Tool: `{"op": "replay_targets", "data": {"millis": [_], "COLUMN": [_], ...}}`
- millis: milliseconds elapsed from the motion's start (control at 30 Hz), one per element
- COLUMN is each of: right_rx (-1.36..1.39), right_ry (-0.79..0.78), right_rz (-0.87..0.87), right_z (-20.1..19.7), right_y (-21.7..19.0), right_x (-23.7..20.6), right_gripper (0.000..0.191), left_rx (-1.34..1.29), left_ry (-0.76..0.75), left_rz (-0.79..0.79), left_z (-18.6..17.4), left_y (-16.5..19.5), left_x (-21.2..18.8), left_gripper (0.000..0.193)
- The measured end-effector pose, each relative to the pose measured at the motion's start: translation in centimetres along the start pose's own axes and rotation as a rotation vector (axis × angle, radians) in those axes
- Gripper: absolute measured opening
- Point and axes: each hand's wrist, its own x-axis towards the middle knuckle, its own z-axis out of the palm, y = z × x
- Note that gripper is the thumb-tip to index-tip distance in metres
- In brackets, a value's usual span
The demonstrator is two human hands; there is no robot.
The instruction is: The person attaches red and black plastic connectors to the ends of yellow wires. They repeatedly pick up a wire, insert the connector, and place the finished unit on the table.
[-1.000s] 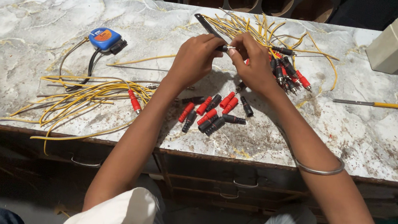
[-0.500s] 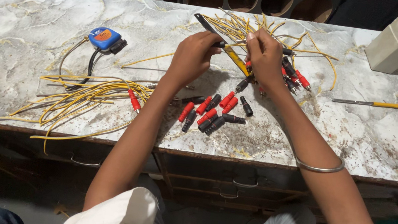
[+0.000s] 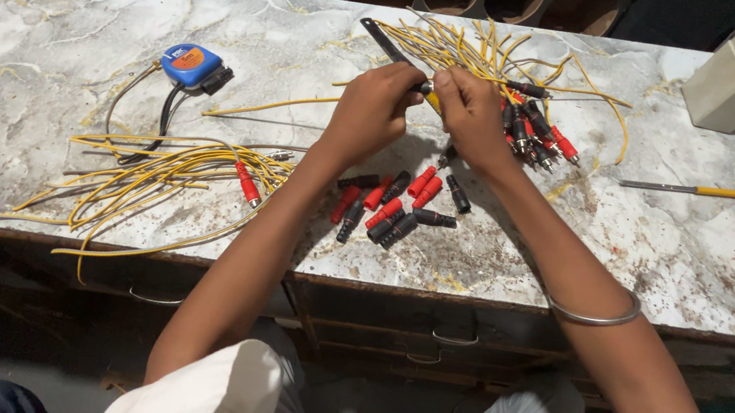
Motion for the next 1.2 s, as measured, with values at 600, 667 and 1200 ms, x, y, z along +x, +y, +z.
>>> {"op": "replay_targets", "data": {"millis": [600, 667, 1200], "right_rx": [-0.433, -0.549, -0.486], "right_ry": [-0.091, -0.072, 0.129], "right_rz": [-0.358, -0.356, -0.339], "right_z": [-0.6, -0.8, -2.6], "right_y": [-2.2, -3.1, -4.4], "right_x": [-0.3, -0.7, -1.1], "right_gripper": [0.02, 0.019, 0.02], "left_rx": [0.17, 0.178, 0.186], "left_ry": [-0.039, -0.052, 0.009], "left_rz": [0.139, 0.084, -0.026], "left_z": [-0.8, -1.5, -3.5], "left_y": [-2.1, -2.2, -2.1], "left_x": [-0.9, -1.1, -0.6], "left_gripper": [0.025, 0.023, 0.021]}}
